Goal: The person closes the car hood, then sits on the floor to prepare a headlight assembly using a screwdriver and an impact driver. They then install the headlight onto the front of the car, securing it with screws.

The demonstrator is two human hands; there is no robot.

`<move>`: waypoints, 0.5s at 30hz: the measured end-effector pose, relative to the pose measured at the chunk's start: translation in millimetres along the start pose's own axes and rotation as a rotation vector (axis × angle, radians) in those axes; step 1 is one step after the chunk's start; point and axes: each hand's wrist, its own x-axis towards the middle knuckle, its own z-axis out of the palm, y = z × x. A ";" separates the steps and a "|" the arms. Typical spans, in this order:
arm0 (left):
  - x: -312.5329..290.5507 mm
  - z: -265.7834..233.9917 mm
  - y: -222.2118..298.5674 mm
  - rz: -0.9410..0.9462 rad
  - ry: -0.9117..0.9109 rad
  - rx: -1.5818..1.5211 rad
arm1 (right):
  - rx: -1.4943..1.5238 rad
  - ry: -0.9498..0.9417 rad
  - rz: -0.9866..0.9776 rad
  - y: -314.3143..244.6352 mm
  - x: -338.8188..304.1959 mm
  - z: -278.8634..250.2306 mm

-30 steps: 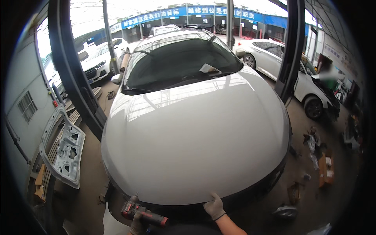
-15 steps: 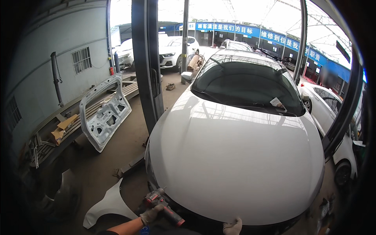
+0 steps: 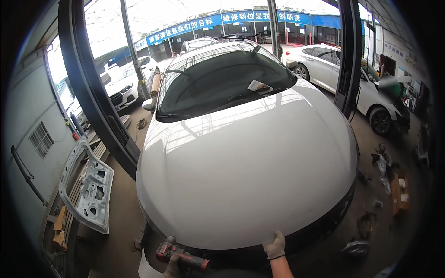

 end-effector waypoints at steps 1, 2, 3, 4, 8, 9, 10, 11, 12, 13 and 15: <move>-1.4 1.8 1.9 0.005 -0.003 0.005 | 0.007 0.013 -0.014 -4.5 0.3 0.9; -2.0 3.5 3.4 0.010 -0.004 0.009 | 0.013 0.025 -0.027 -9.9 2.1 1.1; -2.7 4.4 3.6 0.016 -0.004 0.007 | 0.015 0.035 -0.039 -13.3 1.6 5.5; -5.1 4.5 3.5 0.022 -0.005 0.008 | 0.010 0.051 -0.036 -14.9 -0.5 9.1; -13.5 6.4 3.3 0.053 -0.002 -0.001 | -0.063 0.141 -0.024 -18.6 -10.2 12.3; -13.4 9.0 3.2 0.065 -0.005 -0.005 | -0.093 0.158 -0.028 -21.3 -8.4 14.8; -15.0 11.8 5.0 0.079 -0.012 -0.005 | -0.084 0.118 -0.028 -22.0 -8.0 16.0; -17.4 14.0 8.3 0.097 -0.018 -0.001 | -0.072 0.077 -0.028 -20.6 -10.1 16.7; -20.5 18.8 13.3 0.125 -0.028 -0.001 | -0.067 0.044 -0.030 -21.2 -16.3 18.1; -24.6 23.9 20.0 0.157 -0.036 -0.001 | -0.116 0.047 -0.070 -20.6 -35.2 38.6; -36.2 33.5 32.2 0.245 -0.066 -0.003 | -0.191 -0.004 -0.090 -28.9 -69.8 72.9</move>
